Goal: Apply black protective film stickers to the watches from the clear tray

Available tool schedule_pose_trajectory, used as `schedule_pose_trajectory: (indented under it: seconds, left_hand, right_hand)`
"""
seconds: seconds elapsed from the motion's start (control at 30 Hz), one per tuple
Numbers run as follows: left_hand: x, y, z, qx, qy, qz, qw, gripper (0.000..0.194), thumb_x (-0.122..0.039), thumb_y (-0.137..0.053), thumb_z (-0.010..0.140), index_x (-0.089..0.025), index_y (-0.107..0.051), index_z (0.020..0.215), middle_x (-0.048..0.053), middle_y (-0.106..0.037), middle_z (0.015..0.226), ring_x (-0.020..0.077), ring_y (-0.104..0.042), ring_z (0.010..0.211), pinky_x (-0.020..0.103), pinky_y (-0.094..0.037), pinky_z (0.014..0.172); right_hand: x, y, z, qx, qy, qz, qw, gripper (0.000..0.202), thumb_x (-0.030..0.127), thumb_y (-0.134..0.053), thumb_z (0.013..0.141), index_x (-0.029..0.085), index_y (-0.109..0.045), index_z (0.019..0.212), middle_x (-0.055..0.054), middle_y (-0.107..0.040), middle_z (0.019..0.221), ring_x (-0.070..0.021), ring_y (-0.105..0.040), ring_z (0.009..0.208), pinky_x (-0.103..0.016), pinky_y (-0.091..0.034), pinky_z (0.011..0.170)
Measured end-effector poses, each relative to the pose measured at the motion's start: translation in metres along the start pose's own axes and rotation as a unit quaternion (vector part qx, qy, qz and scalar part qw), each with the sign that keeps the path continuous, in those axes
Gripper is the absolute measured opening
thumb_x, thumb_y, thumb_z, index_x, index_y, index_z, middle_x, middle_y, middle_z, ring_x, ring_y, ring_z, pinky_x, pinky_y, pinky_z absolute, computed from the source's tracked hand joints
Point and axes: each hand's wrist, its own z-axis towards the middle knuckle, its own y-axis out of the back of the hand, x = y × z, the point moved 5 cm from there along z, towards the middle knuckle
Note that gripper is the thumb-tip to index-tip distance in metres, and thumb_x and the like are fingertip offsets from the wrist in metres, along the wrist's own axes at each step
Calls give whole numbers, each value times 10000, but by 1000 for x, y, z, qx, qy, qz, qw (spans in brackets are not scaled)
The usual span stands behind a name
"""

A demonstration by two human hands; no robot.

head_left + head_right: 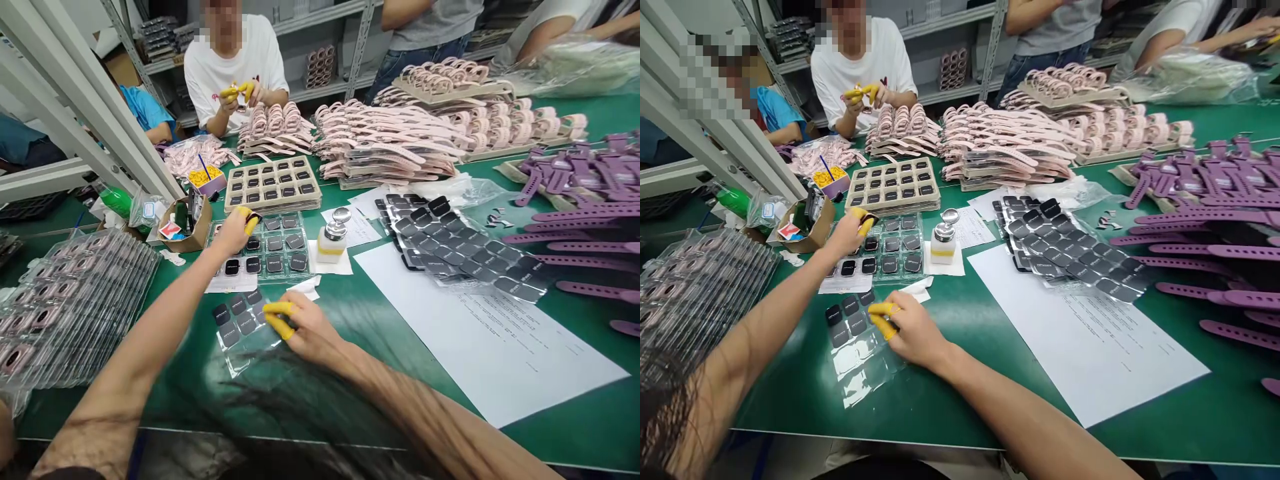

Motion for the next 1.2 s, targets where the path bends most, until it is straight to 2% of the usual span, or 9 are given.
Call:
schedule_pose_trajectory:
  seconds: [0.1,0.17,0.27,0.4,0.57,0.7,0.8,0.97,1.2]
  left_hand:
    - [-23,-17,-66,-25,20,-120,992,270,-289,-372,1097,-162,-586,1203,132,-728,1203,197,-728,1097,366,-581,997]
    - [-35,-38,-108,37,87,-422,902,263,-422,-544,1042,-177,-600,1119,93,-755,1116,176,-766,918,368,-631,904]
    - [-51,-59,-149,122,188,-632,741,410,-500,-826,836,-183,-655,1032,21,-752,923,143,-754,801,310,-643,826]
    - [-57,-63,-157,160,232,-700,656,468,-425,-969,665,-178,-680,938,-17,-733,779,121,-730,708,257,-631,743]
    - [-56,-64,-157,189,247,-707,634,500,-364,-987,639,-181,-693,1001,-4,-745,780,135,-733,676,259,-621,689]
    - [-47,-59,-154,146,233,-697,662,592,-354,-957,706,-203,-601,1154,-23,-724,804,140,-725,659,276,-608,664]
    - [-39,-55,-149,122,200,-682,693,552,-340,-927,748,-190,-590,1159,-16,-703,836,128,-708,665,274,-591,673]
    - [-39,-59,-149,150,163,-675,704,707,-164,-979,579,-201,-638,1197,-2,-680,1041,75,-667,691,236,-553,679]
    - [-44,-60,-153,134,155,-660,723,572,-94,-880,662,-185,-661,1183,-9,-699,952,73,-657,700,227,-542,709]
  right_hand:
    - [-6,24,4,-133,-62,50,988,335,249,-615,980,453,-643,1244,-17,-653,910,-245,-664,735,-427,-586,626]
    - [-13,30,6,-142,-92,44,985,346,241,-627,966,426,-637,1259,-25,-623,938,-240,-653,755,-421,-591,620]
    - [-19,26,7,-90,-76,43,992,373,237,-655,939,382,-640,1282,-69,-613,1115,-249,-676,891,-432,-626,684]
    - [-16,23,8,-38,-5,39,999,305,157,-652,935,349,-690,1169,-76,-633,1158,-226,-668,911,-423,-628,746]
    - [-6,36,17,0,-4,102,995,157,198,-720,915,321,-732,1012,-44,-700,1013,-209,-689,869,-369,-604,733]
    - [-14,46,-1,42,-248,190,949,155,430,-696,955,282,-697,911,-2,-694,851,-183,-644,701,-334,-545,635]
    - [-14,43,-33,177,-373,65,908,331,534,-656,946,258,-647,764,0,-669,719,-192,-598,604,-321,-443,544]
    - [-16,48,-38,212,-338,-277,874,365,548,-730,869,267,-564,706,10,-608,639,-194,-503,513,-325,-257,498]
    - [-39,38,-2,89,-210,-308,923,160,363,-639,972,232,-730,955,-63,-685,965,-193,-610,694,-318,-372,556]
